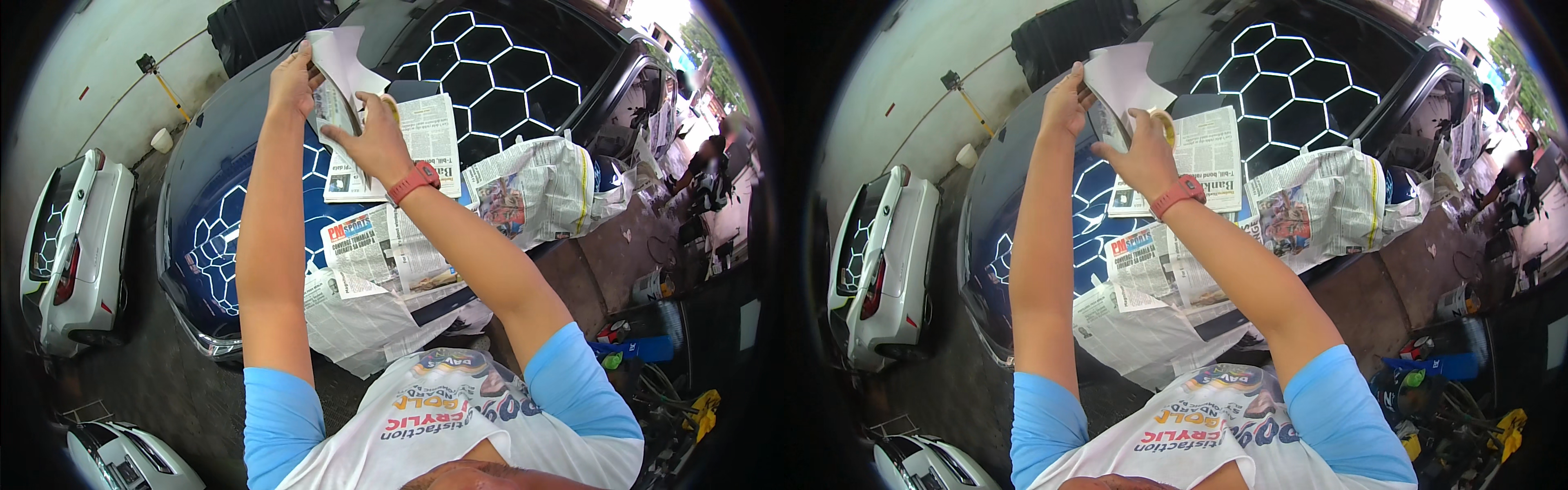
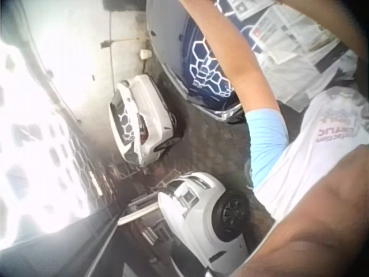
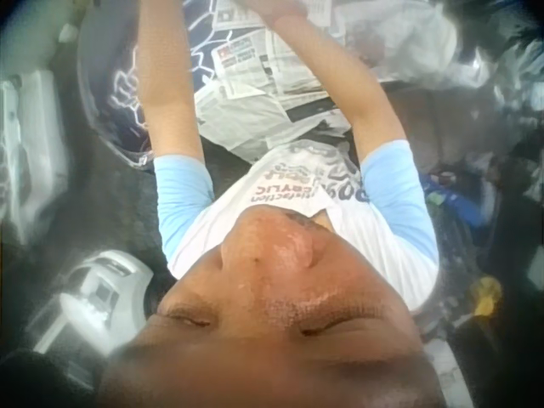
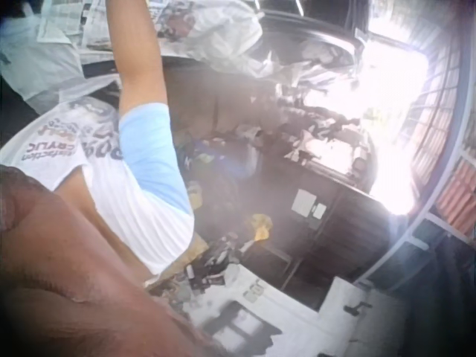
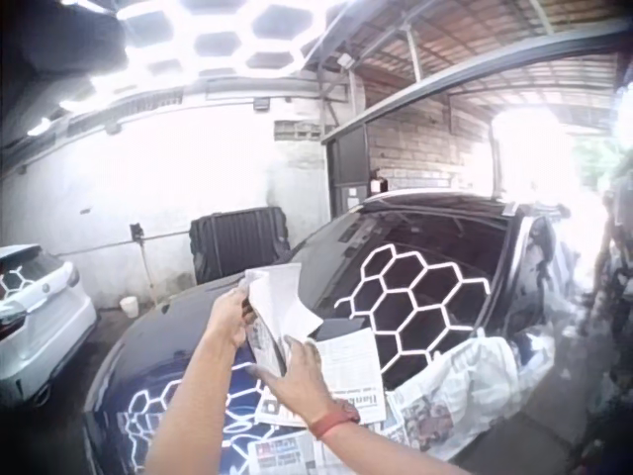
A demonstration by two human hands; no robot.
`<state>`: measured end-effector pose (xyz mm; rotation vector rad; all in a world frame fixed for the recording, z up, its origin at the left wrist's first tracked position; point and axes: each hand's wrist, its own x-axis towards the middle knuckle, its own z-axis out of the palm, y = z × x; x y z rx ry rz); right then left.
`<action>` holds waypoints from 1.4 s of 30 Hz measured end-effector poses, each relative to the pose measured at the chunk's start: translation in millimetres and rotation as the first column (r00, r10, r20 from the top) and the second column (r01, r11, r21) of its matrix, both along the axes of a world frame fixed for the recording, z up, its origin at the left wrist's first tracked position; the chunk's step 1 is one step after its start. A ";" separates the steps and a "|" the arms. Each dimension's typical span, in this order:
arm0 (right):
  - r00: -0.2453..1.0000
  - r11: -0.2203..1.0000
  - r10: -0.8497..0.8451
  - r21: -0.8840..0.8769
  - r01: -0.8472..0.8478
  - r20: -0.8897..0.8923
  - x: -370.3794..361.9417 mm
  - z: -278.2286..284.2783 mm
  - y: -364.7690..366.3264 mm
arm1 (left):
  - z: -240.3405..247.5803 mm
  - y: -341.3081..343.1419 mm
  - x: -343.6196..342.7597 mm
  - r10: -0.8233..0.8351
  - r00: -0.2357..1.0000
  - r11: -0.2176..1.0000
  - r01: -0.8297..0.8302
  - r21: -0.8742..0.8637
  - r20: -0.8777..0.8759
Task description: The person covers a dark-colored car with newspaper sheets using masking tape. They repeatedly tear tape, place newspaper over the hood and side panels, and smooth the sheets to secure them. The process continues across multiple sections of the vehicle.
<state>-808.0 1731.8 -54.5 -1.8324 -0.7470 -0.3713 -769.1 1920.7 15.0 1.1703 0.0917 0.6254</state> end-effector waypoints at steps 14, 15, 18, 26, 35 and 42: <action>0.996 0.961 0.015 0.277 0.009 -0.086 20.6 27.1 7.5 | -0.5 -31.3 -18.6 -0.107 0.994 0.982 0.109 0.152 -0.019; 0.998 0.952 0.003 0.305 0.017 -0.063 28.0 23.5 5.8 | 1.5 -36.7 -19.0 -0.132 0.990 0.966 0.138 0.218 -0.041; 0.992 0.929 0.037 0.369 0.012 -0.124 41.9 20.2 3.3 | -0.8 -56.3 -27.1 -0.225 0.974 0.955 0.227 0.190 -0.033; 0.917 0.893 0.208 0.448 -0.036 -0.340 47.3 30.3 -13.8 | -40.2 -53.2 -26.5 -0.311 0.945 0.893 0.255 0.371 0.098; 0.932 0.883 0.118 0.465 0.058 -0.342 86.8 15.5 -31.2 | -83.0 -74.7 -56.7 -0.152 0.985 0.614 0.156 0.774 -0.078; 0.913 0.871 0.030 0.458 0.175 -0.407 98.3 20.6 -49.9 | -139.4 -75.0 -91.2 -0.024 0.999 0.257 0.044 0.966 -0.039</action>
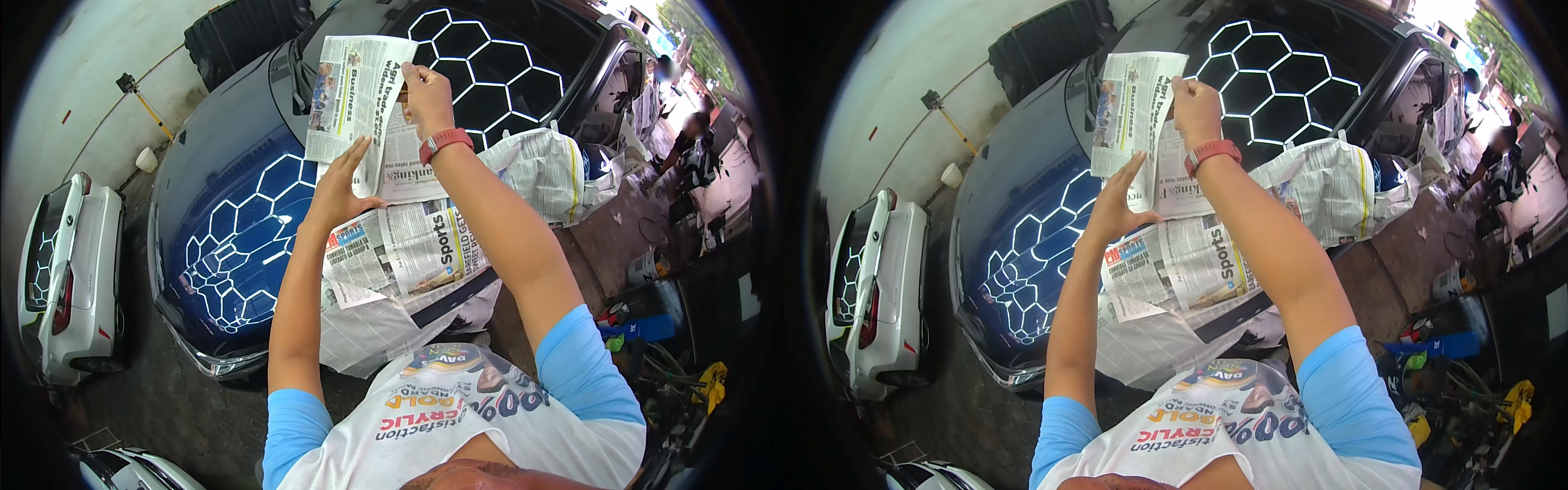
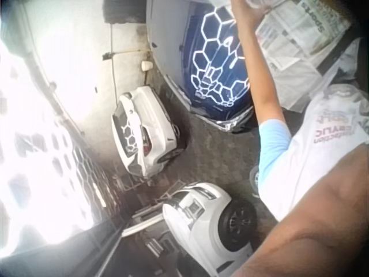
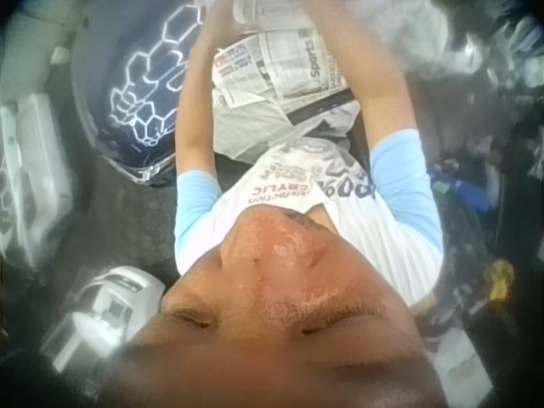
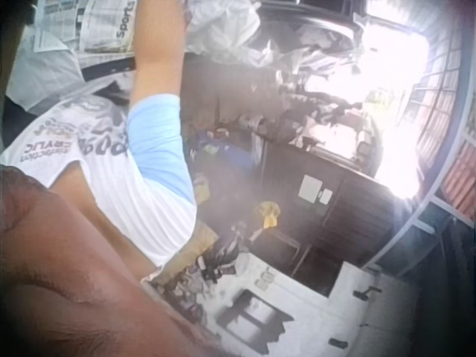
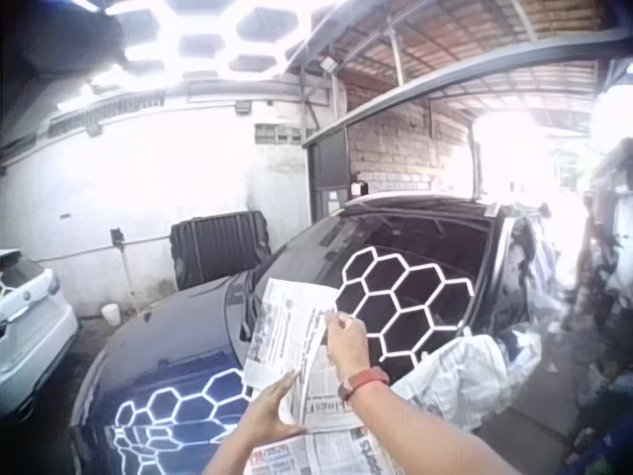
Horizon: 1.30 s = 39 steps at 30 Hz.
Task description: The person covers a dark-colored car with newspaper sheets using masking tape. They repeatedly tear tape, place newspaper over the hood and side panels, and smooth the sheets to secure them. The process continues across multiple sections of the vehicle.
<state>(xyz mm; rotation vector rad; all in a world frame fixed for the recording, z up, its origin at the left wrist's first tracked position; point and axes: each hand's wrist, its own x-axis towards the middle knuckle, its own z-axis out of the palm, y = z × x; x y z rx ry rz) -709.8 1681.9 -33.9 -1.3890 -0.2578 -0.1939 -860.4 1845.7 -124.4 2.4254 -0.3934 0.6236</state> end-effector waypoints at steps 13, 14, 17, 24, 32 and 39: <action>1.000 1.000 0.000 -0.009 0.000 -0.019 0.0 18.2 -7.0 | -29.8 -20.6 -12.7 0.035 0.981 0.993 -0.012 -0.121 0.190; 1.000 1.000 -0.004 0.006 0.004 -0.014 1.3 18.7 -8.3 | -29.9 -20.4 -12.7 0.037 0.980 0.992 -0.012 -0.129 0.194; 1.000 0.999 -0.006 0.033 0.006 -0.017 4.3 17.0 -10.4 | -28.0 -16.7 -13.4 0.034 0.981 0.992 -0.010 -0.124 0.190; 1.000 0.999 -0.022 0.046 0.021 0.007 4.5 15.7 -14.0 | -15.7 -15.7 -9.2 0.003 0.984 0.999 0.006 -0.050 0.180; 0.898 0.939 -0.312 -0.045 0.342 0.310 30.5 -7.9 0.7 | -25.8 -28.7 -5.6 -0.031 0.968 0.995 0.053 -0.082 0.250; 0.973 0.975 -0.214 -0.035 0.217 0.085 9.0 12.1 -10.9 | -21.4 -25.0 -1.5 -0.010 0.966 0.998 -0.007 0.066 0.258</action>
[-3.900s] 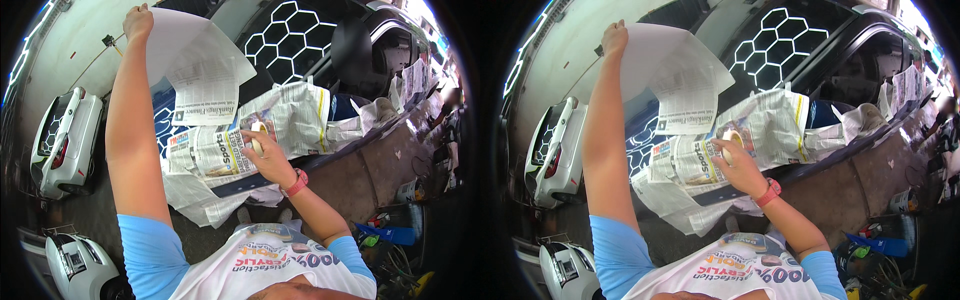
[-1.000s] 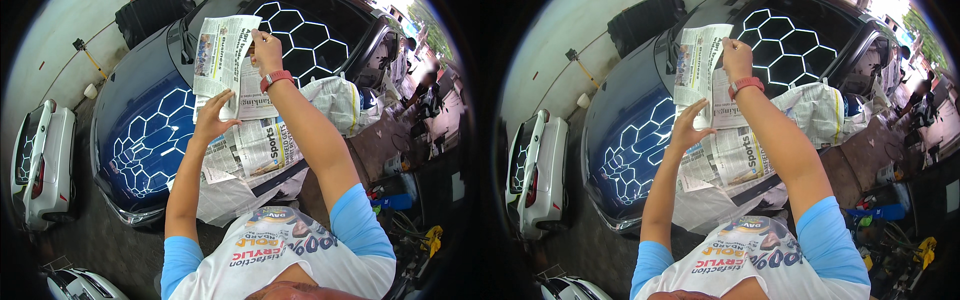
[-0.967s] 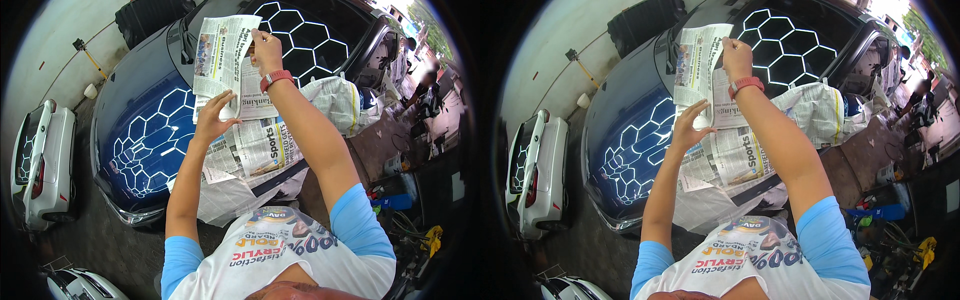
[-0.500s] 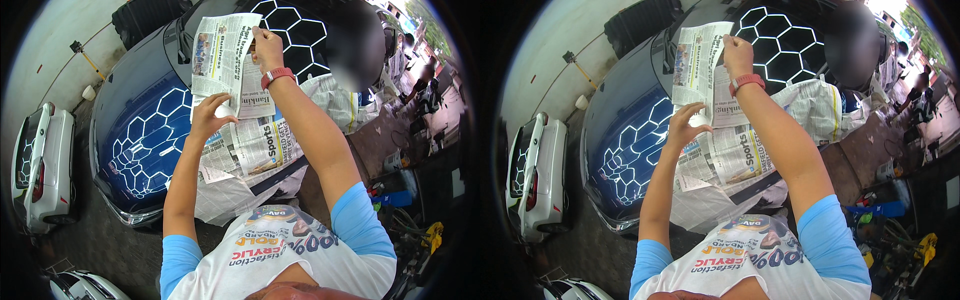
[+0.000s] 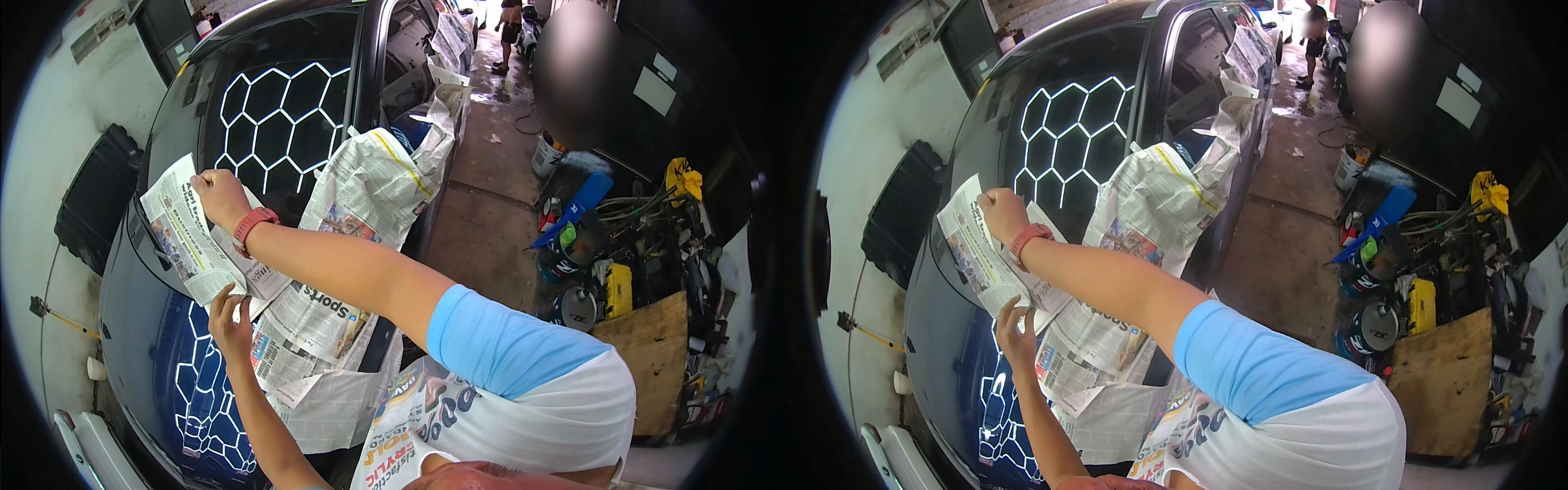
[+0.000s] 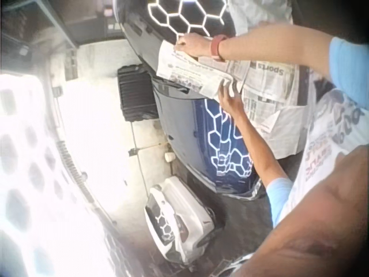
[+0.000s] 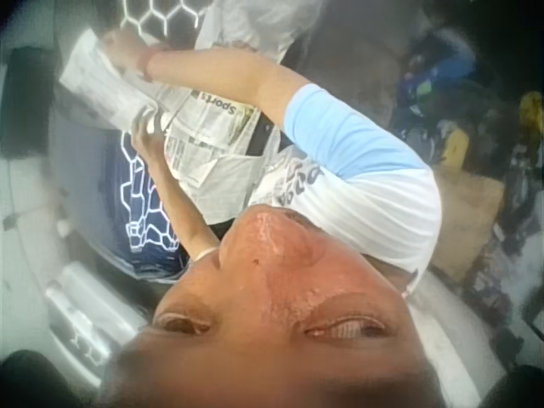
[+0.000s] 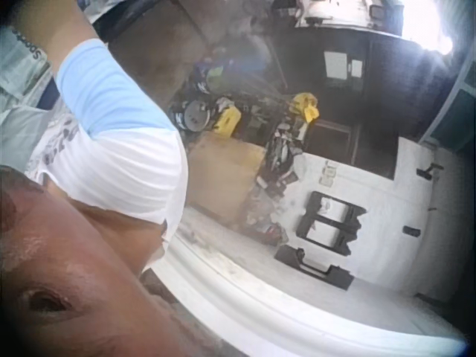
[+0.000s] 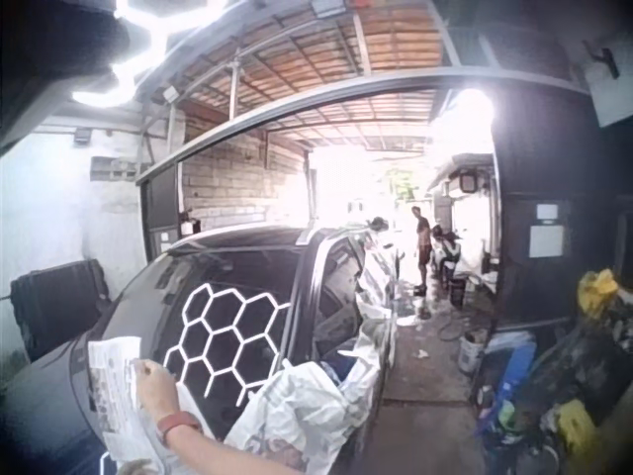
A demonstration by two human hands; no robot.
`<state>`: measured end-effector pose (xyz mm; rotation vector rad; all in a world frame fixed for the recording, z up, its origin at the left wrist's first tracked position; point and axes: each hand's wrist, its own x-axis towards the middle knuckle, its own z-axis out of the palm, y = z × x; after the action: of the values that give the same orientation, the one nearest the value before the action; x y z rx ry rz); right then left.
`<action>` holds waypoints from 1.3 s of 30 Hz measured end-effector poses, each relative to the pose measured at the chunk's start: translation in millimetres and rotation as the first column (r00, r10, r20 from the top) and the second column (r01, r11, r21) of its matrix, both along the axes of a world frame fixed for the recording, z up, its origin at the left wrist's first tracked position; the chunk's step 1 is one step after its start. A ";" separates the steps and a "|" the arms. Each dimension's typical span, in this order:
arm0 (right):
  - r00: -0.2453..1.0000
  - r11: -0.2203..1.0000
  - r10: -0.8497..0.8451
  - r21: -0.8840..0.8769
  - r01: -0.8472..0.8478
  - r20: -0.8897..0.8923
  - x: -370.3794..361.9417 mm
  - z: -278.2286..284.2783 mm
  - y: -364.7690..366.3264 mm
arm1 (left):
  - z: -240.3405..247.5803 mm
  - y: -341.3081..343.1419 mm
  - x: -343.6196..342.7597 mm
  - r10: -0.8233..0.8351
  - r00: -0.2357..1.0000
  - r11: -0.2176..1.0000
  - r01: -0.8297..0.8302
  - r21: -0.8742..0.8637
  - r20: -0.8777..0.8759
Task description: The person covers a dark-colored car with newspaper sheets using masking tape. They repeatedly tear tape, place newspaper over the hood and side panels, and smooth the sheets to secure them. The process continues across multiple sections of the vehicle.
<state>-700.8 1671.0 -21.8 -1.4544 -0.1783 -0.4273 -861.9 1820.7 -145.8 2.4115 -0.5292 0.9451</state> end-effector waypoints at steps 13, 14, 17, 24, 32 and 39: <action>0.981 0.960 0.048 -0.261 -0.097 -0.190 -37.1 -145.2 -1.1 | 67.7 5.5 71.9 0.079 0.996 0.659 -0.092 -0.747 -0.053; 0.924 0.948 0.145 -0.219 -0.232 -0.353 -35.9 -149.8 0.5 | 79.9 16.5 78.8 0.069 0.997 0.660 -0.062 -0.748 -0.022; 0.955 0.962 -0.080 -0.274 -0.002 -0.286 -23.6 -152.2 -6.5 | 133.8 45.4 95.8 0.258 0.965 0.631 -0.136 -0.764 0.042; 0.951 0.911 -0.197 -0.403 0.088 -0.237 0.6 -103.3 -40.7 | 277.8 136.6 78.6 0.508 0.847 0.605 -0.219 -0.766 0.159; 0.951 0.738 -0.259 -0.601 0.306 0.167 0.2 -79.7 -51.9 | 334.4 140.6 49.4 0.526 0.771 0.846 -0.434 -0.309 0.358; 0.991 0.916 -0.110 -0.379 0.132 0.079 1.0 -43.2 -29.6 | 361.5 162.4 56.2 0.510 0.540 0.832 -0.507 -0.226 0.670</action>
<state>-699.8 1641.4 -64.9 -1.8475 -0.2261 -0.5566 -805.7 1983.1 215.8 2.1368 -0.0227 2.1826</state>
